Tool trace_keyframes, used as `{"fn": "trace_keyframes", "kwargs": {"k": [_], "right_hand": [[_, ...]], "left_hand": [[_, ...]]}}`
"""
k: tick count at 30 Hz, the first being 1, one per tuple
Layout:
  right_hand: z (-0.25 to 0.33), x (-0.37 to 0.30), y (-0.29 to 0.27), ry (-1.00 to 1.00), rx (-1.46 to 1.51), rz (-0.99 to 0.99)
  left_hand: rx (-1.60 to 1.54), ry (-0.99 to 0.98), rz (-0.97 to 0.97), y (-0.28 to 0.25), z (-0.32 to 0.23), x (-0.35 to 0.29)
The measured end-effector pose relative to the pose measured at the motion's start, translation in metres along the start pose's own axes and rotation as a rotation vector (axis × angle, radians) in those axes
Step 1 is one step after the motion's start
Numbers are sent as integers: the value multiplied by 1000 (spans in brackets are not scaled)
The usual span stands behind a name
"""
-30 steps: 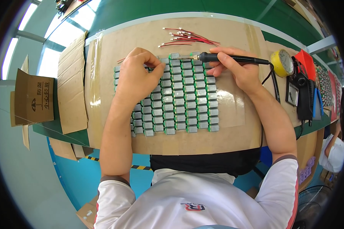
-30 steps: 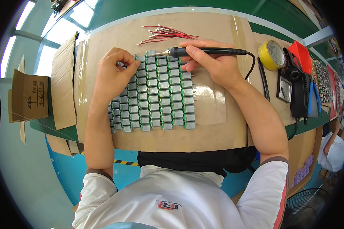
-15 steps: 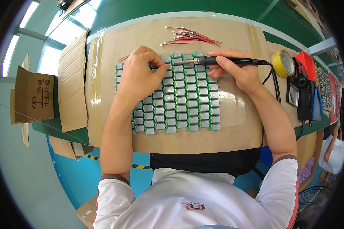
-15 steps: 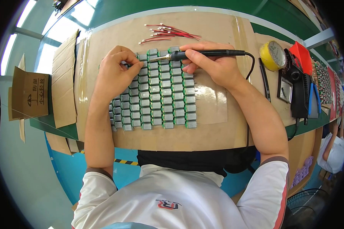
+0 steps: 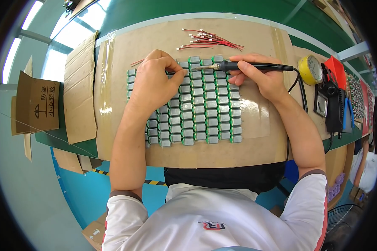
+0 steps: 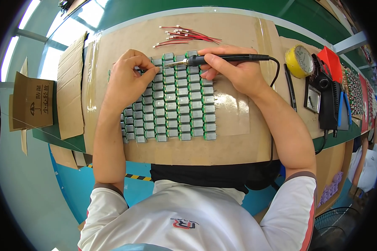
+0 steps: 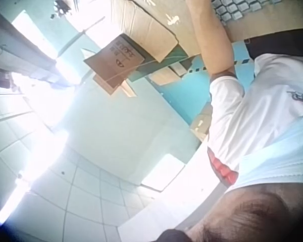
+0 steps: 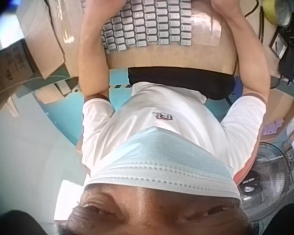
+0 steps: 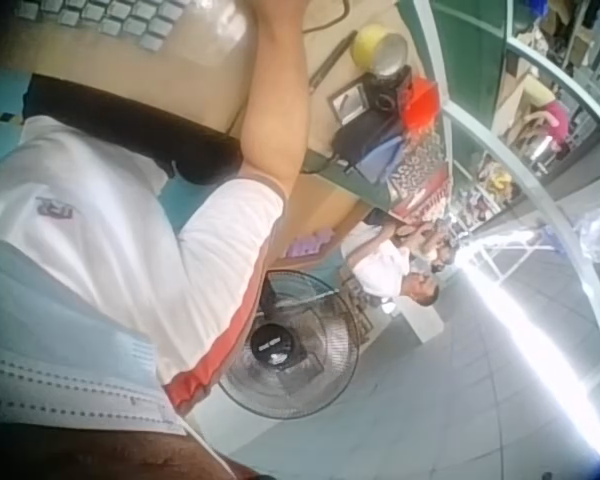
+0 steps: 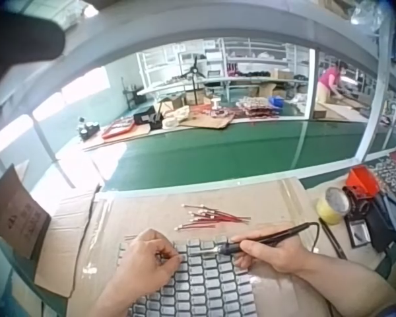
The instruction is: Soldering wires onto a grid of small electronic components at a workbench.
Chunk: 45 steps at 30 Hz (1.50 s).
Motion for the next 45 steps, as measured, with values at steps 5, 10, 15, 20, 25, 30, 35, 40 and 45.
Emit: {"fn": "trace_keyframes", "kwargs": {"k": [5, 10, 15, 20, 25, 30, 35, 40, 45], "right_hand": [[1, 0, 1, -7, 4, 6], [1, 0, 1, -1, 7, 4], [3, -1, 0, -15, 12, 14], [15, -3, -1, -35, 19, -13], [27, -9, -11, -84, 11, -66], [23, -10, -11, -30, 49, -62], [9, -9, -2, 15, 170, -67], [1, -12, 0, 35, 105, -40], [0, -10, 3, 38, 94, -26]], "left_hand": [[-7, 3, 2, 0, -1, 0], [-6, 1, -2, 2, -1, 0], [-3, 18, -15, 1, -1, 0], [-36, -7, -81, -10, -5, 0], [-383, -288, -250, -32, -16, -5], [-270, -300, -222, -35, -5, -12], [-139, -190, -177, -16, 12, -17], [-159, -258, -97, -1, 14, -21], [-139, -241, -55, 0, 7, -23]]}}
Point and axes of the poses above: each hand's wrist, its own x-axis towards the middle knuckle, its own y-axis out of the palm, z = x × y, the point moved 9 cm from there along x, towards the middle knuckle, and after that the axes turned 13 degrees about y, right-handed, at the moved point
